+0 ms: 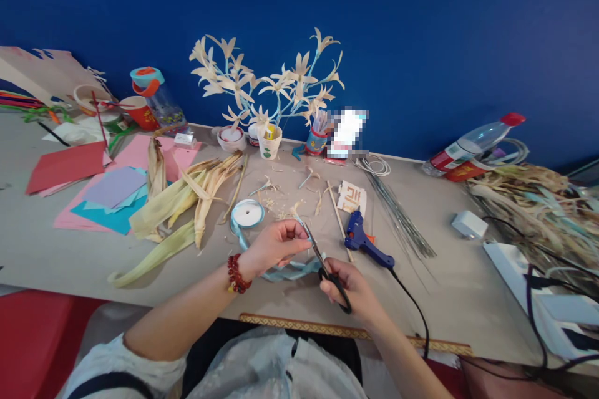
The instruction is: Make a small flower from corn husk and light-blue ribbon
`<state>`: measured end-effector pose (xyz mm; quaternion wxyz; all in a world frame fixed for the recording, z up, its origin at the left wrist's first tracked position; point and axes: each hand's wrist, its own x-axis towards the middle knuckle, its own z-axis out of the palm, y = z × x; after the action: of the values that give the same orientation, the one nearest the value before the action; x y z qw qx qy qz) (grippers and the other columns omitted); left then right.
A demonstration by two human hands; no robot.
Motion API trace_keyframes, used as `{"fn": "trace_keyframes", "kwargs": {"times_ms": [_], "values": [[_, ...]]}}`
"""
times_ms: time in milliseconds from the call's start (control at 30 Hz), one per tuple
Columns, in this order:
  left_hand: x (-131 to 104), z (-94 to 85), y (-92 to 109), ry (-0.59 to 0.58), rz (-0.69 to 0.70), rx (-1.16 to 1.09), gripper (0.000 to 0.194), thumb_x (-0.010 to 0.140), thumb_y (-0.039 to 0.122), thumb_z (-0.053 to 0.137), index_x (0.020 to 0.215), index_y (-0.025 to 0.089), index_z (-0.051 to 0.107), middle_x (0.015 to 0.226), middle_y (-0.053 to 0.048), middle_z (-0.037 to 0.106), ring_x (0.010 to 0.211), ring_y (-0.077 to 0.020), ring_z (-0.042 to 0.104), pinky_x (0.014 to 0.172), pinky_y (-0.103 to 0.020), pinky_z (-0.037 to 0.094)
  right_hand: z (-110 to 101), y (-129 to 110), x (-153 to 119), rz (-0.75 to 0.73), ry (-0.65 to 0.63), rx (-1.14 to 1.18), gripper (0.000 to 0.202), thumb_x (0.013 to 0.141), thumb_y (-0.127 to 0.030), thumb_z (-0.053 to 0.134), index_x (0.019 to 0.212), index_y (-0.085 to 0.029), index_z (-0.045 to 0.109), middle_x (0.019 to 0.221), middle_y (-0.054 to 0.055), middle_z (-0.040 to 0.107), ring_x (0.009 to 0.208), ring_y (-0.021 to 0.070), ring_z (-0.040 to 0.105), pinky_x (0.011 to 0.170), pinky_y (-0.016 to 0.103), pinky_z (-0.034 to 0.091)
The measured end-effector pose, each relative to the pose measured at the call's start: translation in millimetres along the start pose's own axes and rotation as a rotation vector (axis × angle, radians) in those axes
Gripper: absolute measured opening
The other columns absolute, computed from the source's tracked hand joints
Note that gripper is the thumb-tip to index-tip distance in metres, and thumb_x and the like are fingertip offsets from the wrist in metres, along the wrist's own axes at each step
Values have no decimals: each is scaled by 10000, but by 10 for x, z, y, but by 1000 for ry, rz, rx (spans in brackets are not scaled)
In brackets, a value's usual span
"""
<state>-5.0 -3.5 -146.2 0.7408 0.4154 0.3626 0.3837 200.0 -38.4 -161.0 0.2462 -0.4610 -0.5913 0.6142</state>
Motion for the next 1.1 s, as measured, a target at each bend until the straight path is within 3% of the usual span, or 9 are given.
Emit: {"fn": "trace_keyframes", "kwargs": {"times_ms": [267,600,1100], "values": [[-3,-6,9,-7,12,-4,309,731,366,741,771,171,505,478,119,413,304,-9,303,319,-160,194,14,34,7,-21,32,-34,596,661,-688,673,612,-227,298,570,-75,278,520,89,235,480,237,189],[-8,14,3,2,-15,21,338,716,386,750,756,171,493,474,117,408,305,-11,305,318,-152,211,23,-32,12,24,27,-47,579,645,-677,690,627,-219,335,582,-70,288,535,92,261,477,228,198],[-11,-7,17,1,-6,46,337,711,380,747,758,169,489,509,104,452,310,-9,323,319,-157,198,11,-29,29,-37,66,-108,593,671,-679,668,607,-220,298,586,-69,251,549,96,221,491,236,175]]}}
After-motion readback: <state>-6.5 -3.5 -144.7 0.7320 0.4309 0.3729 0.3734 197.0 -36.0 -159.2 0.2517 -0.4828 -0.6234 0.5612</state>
